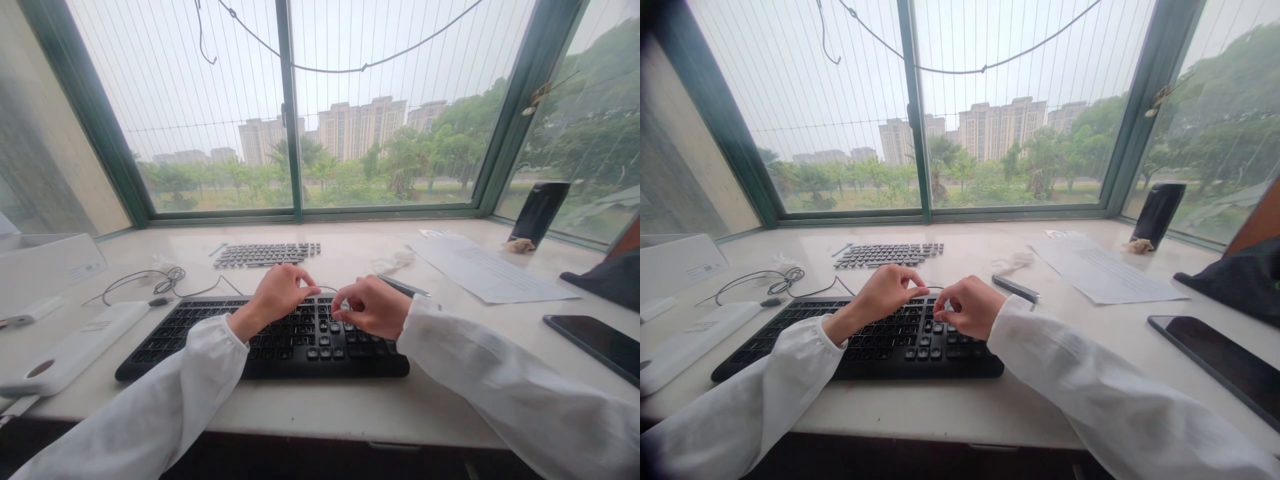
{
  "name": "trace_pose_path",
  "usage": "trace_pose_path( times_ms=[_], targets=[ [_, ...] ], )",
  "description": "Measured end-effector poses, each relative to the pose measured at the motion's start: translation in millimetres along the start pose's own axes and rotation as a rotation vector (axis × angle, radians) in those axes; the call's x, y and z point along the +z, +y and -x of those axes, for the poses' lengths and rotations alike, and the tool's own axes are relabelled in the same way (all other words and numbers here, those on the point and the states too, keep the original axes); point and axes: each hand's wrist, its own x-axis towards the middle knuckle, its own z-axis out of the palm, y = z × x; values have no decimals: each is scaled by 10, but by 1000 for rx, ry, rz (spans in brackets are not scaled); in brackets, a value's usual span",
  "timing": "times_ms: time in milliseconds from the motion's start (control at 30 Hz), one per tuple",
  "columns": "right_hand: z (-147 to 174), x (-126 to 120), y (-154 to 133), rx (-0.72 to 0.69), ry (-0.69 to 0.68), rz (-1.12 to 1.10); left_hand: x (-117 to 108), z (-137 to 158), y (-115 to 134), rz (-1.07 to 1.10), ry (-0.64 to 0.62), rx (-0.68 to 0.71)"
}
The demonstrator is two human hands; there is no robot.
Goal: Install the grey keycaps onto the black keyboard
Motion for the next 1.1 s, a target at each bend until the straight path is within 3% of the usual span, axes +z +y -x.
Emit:
trace_pose_path(
  times_ms=[300, 500, 667, 800, 1100],
  targets=[
    [-7, 6, 30, -21, -13, -18, -65, -33, -98, -165, 70, -38],
    [-76, -92, 283, 110, 314, -12, -55, -85, -205, -210, 65, -53],
    [-223, -124, 528, 216, 315, 125, -48, -101, -247, -247, 45, -84],
    [-597, -128, 678, 243, 193, 242, -51, -92, -241, -278, 47, -79],
    [-1748, -9, 1031, 357, 127, 389, -49, -60, -210, -430, 94, 7]
  ],
)
